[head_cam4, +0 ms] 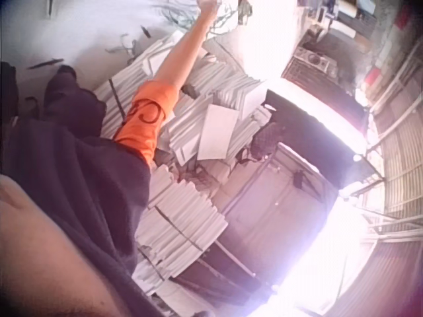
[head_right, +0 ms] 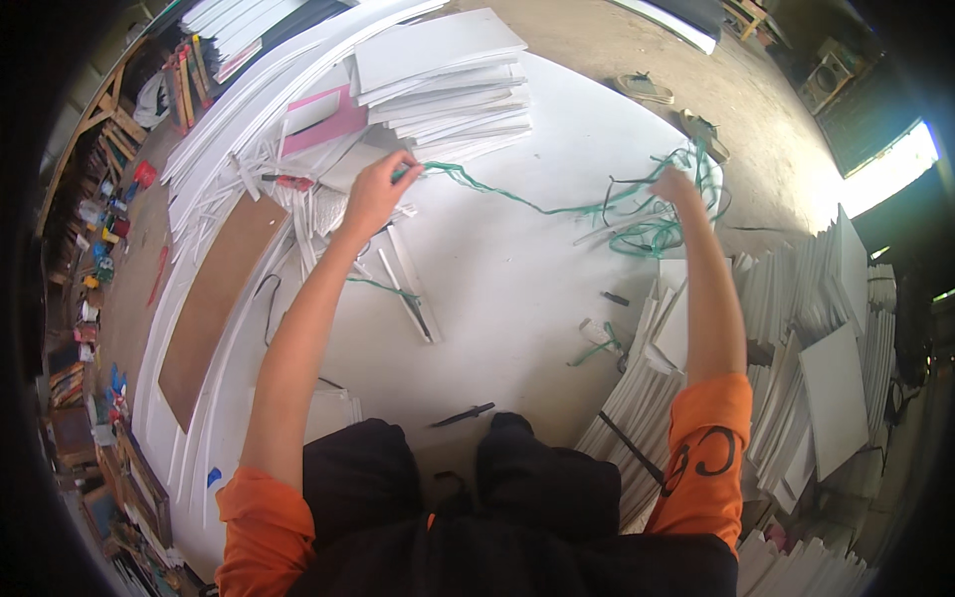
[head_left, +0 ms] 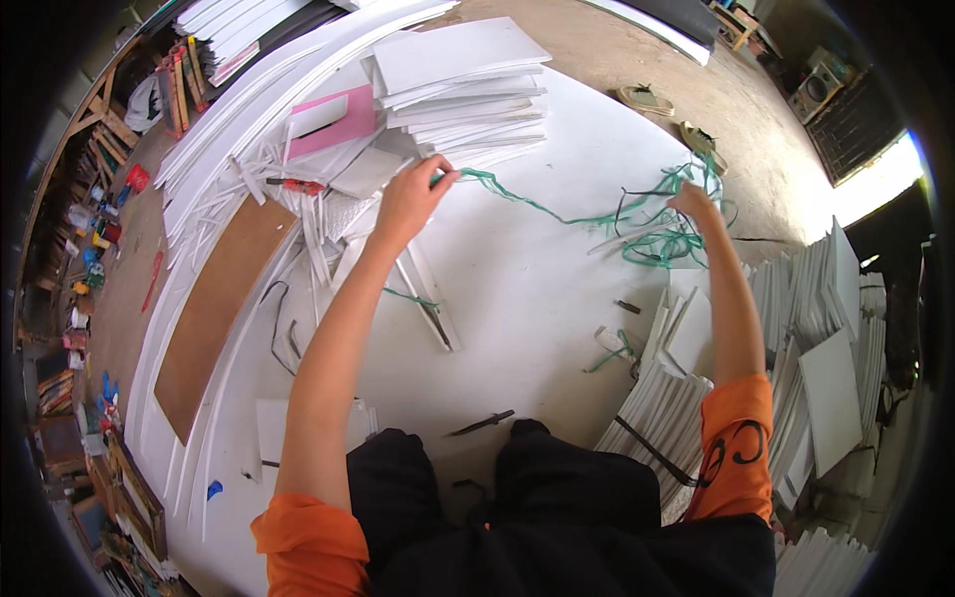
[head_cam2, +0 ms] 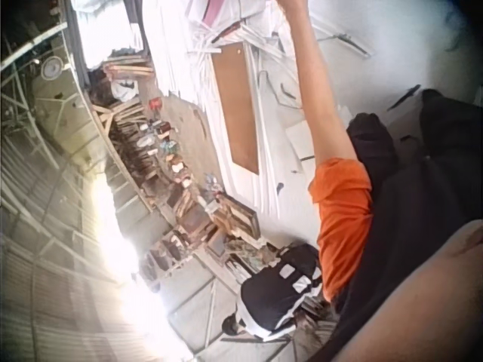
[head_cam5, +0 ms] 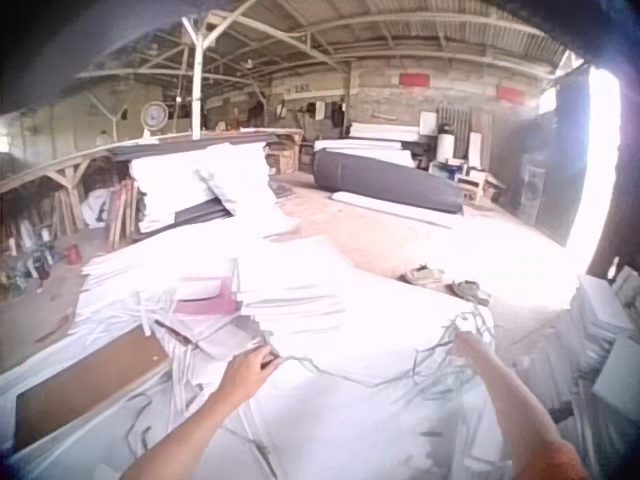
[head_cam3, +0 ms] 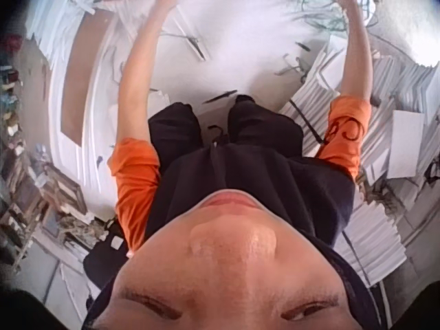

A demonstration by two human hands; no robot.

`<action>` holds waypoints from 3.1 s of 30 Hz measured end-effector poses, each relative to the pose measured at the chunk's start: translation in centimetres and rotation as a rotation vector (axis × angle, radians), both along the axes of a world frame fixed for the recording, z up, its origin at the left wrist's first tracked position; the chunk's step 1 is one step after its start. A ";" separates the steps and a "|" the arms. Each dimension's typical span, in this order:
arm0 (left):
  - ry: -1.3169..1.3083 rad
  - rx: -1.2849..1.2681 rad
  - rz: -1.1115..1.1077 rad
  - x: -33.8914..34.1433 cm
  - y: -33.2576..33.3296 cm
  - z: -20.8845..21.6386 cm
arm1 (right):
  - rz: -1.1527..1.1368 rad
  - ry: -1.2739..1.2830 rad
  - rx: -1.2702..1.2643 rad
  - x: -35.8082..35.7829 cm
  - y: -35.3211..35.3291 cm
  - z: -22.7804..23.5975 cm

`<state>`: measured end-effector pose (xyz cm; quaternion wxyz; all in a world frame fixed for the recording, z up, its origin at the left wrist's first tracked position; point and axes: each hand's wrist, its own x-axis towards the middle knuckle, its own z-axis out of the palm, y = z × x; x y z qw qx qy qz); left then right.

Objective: The person cuts a sheet of bubble wrap into strips using a utility knife. They then gather a stack of white rectangular boards and tie them together with a green plastic strap.

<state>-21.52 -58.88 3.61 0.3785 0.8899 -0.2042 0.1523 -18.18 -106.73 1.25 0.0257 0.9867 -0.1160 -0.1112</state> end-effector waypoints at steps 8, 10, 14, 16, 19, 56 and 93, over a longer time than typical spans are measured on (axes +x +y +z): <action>0.065 0.153 -0.100 -2.6 1.2 -1.1 | 0.607 0.012 0.922 -5.4 27.9 -3.8; 0.050 0.240 -0.114 -2.8 3.1 -0.7 | 0.552 0.416 1.015 -4.6 27.9 -4.2; 0.009 0.545 -0.040 -2.6 13.0 -0.8 | 0.408 0.271 0.868 -3.3 21.1 -6.5; 0.079 0.612 0.062 -3.1 18.2 -0.3 | 0.296 0.168 0.860 -3.2 15.5 -5.3; 0.010 0.500 0.086 -3.3 27.1 1.1 | 0.179 0.024 0.937 -3.5 10.8 1.1; 0.370 0.088 -0.159 -8.6 13.5 -15.2 | 0.276 0.407 0.951 -9.4 24.4 -7.4; -0.017 0.938 0.056 -11.0 17.8 -20.6 | 0.513 -0.107 0.391 -11.7 21.1 -17.8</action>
